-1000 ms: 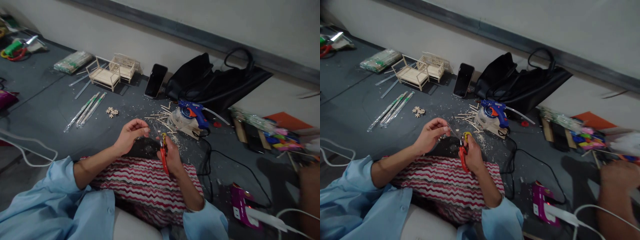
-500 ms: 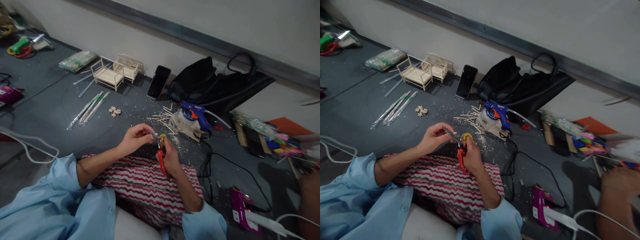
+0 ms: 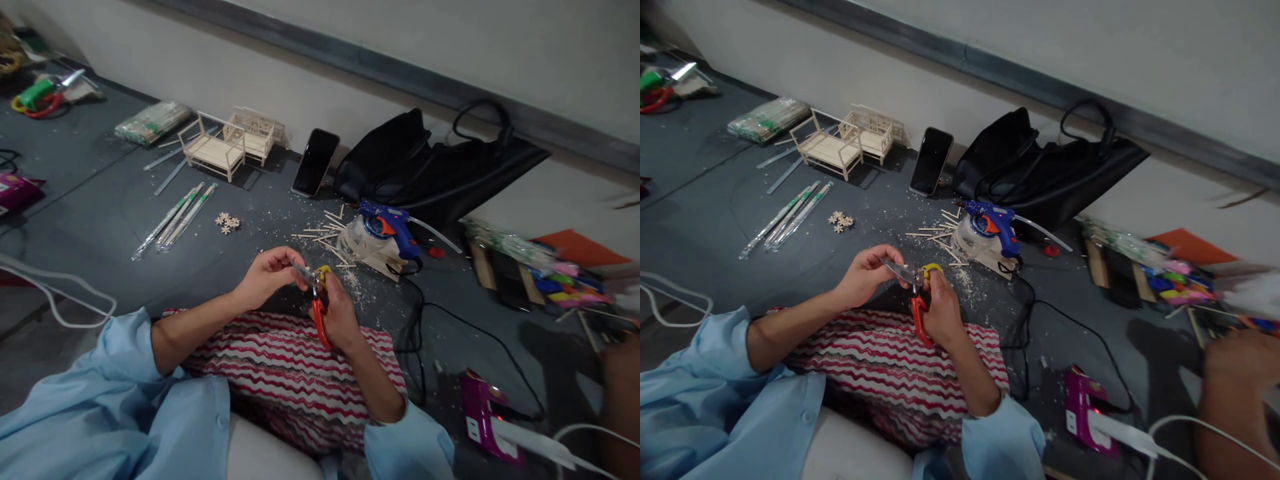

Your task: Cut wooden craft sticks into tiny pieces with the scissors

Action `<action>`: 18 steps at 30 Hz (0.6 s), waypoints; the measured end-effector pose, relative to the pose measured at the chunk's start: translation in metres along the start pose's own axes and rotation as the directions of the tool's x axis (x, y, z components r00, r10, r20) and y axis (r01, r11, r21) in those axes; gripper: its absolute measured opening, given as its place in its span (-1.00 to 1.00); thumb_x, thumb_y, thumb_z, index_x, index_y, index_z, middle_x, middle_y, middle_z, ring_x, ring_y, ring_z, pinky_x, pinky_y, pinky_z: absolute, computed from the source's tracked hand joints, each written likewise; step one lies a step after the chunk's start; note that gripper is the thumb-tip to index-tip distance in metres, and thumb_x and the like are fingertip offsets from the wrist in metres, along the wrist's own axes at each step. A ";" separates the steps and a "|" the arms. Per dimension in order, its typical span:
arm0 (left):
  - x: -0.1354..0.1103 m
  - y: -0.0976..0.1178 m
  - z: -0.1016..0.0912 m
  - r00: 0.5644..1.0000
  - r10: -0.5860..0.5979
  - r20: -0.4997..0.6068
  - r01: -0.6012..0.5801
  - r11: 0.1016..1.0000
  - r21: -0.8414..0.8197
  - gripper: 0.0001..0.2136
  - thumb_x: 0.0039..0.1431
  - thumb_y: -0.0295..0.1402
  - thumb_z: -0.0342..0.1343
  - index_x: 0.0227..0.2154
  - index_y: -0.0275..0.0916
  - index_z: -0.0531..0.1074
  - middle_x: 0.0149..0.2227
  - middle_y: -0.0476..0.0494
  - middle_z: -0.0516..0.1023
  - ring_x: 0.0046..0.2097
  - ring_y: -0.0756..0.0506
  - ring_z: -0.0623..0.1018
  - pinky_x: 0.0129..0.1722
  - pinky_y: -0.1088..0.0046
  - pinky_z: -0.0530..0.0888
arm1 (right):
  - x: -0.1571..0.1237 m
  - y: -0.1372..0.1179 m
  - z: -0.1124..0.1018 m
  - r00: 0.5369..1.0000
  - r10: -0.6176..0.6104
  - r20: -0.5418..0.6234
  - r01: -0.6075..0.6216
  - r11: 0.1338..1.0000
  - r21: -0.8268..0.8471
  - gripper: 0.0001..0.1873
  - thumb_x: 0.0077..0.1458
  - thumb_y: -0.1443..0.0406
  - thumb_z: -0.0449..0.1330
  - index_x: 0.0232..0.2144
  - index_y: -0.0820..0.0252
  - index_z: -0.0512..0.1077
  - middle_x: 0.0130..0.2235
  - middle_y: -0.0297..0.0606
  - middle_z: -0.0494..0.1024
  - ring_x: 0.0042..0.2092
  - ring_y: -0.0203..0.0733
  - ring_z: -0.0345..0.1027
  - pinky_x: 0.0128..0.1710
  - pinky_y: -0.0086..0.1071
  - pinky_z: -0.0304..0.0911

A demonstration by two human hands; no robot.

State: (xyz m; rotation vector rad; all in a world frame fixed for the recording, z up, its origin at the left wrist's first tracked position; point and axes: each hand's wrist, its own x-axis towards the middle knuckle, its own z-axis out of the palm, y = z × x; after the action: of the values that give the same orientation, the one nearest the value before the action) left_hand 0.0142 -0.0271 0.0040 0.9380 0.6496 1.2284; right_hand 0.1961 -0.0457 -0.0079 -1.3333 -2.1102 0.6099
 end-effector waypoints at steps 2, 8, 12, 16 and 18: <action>0.000 0.000 0.000 1.000 -0.007 0.001 0.007 1.000 0.003 -0.75 -0.01 -0.24 0.31 -0.43 -0.31 0.42 -0.53 -0.02 0.55 -0.49 0.02 0.56 -0.38 0.51 0.47 | 0.000 0.000 0.000 1.000 -0.003 0.003 0.003 1.000 0.006 -0.67 -0.25 0.45 0.04 -0.35 0.08 0.13 -0.35 -0.35 0.30 -0.31 -0.21 0.21 -0.34 -0.36 0.15; 0.001 0.001 0.001 1.000 -0.019 -0.001 0.019 1.000 0.009 -0.73 -0.04 -0.23 0.33 -0.45 -0.31 0.41 -0.55 -0.01 0.54 -0.50 0.03 0.55 -0.40 0.52 0.46 | 0.001 0.001 0.000 1.000 -0.008 -0.002 0.008 1.000 -0.016 -0.68 -0.26 0.45 0.05 -0.36 0.08 0.13 -0.34 -0.35 0.30 -0.31 -0.22 0.21 -0.34 -0.38 0.15; 0.001 0.000 -0.001 0.999 -0.028 0.020 0.028 1.000 0.008 -0.73 -0.04 -0.24 0.33 -0.44 -0.30 0.40 -0.55 -0.03 0.54 -0.50 0.01 0.55 -0.40 0.50 0.47 | 0.000 0.003 0.001 1.000 -0.022 0.012 0.023 0.999 -0.047 -0.69 -0.25 0.43 0.06 -0.38 0.07 0.10 -0.39 -0.37 0.29 -0.37 -0.23 0.19 -0.39 -0.38 0.12; -0.001 -0.001 -0.003 0.999 0.002 0.032 -0.003 0.999 0.048 -0.73 0.00 -0.21 0.30 -0.42 -0.29 0.40 -0.53 -0.03 0.53 -0.48 0.01 0.54 -0.39 0.50 0.45 | -0.002 0.005 0.007 1.000 -0.008 -0.022 0.005 0.994 -0.108 -0.73 -0.19 0.38 0.07 -0.40 0.06 0.06 -0.48 -0.42 0.23 -0.48 -0.25 0.10 -0.48 -0.37 -0.01; -0.002 -0.001 -0.004 0.999 0.041 0.027 -0.043 0.994 0.096 -0.73 0.04 -0.18 0.27 -0.39 -0.28 0.39 -0.51 -0.03 0.52 -0.45 0.02 0.53 -0.37 0.51 0.44 | -0.002 0.005 0.010 0.999 0.001 -0.037 -0.006 0.991 -0.135 -0.73 -0.17 0.36 0.07 -0.40 0.06 0.05 -0.49 -0.42 0.21 -0.50 -0.25 0.08 -0.49 -0.37 -0.04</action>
State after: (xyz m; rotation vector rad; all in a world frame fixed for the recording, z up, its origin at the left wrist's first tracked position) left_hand 0.0113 -0.0282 0.0010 1.0507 0.6779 1.2294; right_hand 0.1937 -0.0466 -0.0189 -1.4106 -2.1521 0.4470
